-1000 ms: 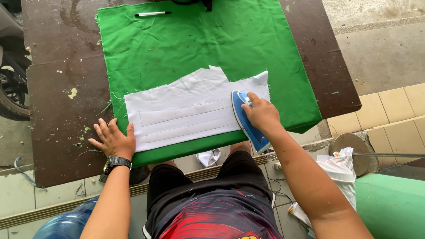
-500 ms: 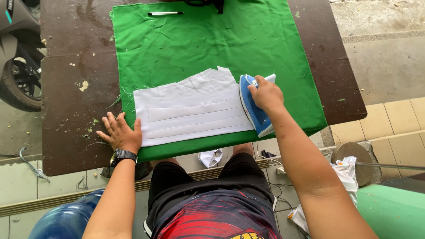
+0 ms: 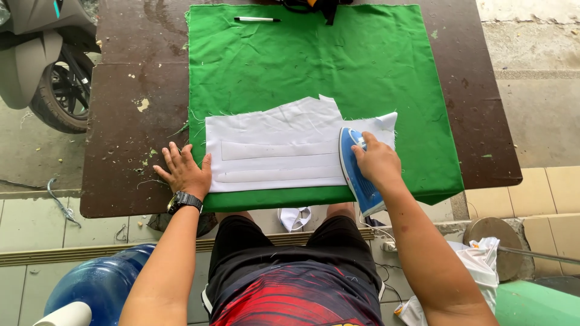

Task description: A person irons a small piece of white fabric on a green cloth using an electric iron.

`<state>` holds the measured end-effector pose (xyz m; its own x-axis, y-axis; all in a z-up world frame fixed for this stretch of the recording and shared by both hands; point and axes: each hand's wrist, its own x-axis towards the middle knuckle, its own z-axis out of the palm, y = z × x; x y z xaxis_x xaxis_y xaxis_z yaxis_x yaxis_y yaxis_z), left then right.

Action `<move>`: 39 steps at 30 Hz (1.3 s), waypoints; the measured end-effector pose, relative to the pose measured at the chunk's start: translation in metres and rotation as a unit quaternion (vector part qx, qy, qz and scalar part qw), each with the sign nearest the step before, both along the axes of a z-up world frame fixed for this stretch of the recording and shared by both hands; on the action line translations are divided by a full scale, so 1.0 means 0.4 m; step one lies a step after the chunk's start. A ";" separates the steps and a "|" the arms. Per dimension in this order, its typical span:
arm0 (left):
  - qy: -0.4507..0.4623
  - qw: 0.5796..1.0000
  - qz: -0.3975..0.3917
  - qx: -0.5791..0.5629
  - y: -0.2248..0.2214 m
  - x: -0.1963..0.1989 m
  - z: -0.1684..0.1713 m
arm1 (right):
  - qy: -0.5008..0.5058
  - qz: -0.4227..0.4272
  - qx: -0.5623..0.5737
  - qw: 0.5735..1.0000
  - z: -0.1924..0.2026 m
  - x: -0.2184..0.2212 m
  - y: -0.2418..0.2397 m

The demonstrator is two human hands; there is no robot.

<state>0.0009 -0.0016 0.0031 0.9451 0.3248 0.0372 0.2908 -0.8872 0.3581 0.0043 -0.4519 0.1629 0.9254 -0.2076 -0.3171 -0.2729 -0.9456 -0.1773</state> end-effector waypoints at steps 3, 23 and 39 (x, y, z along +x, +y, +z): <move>0.001 1.000 0.002 -0.003 -0.001 -0.001 0.002 | -0.009 0.005 0.005 1.000 -0.023 0.015 0.020; -0.014 1.000 0.002 0.024 -0.006 -0.005 0.009 | -0.031 0.032 0.017 0.999 -0.012 0.039 0.109; -0.024 0.999 -0.002 0.033 -0.004 -0.001 -0.009 | -0.033 0.058 0.009 0.998 -0.010 0.081 0.138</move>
<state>0.0005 -0.0033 -0.0004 0.9433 0.3155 0.1032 0.2705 -0.9107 0.3122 0.0367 -0.3966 0.1587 0.9616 -0.0929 -0.2583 -0.1494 -0.9665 -0.2086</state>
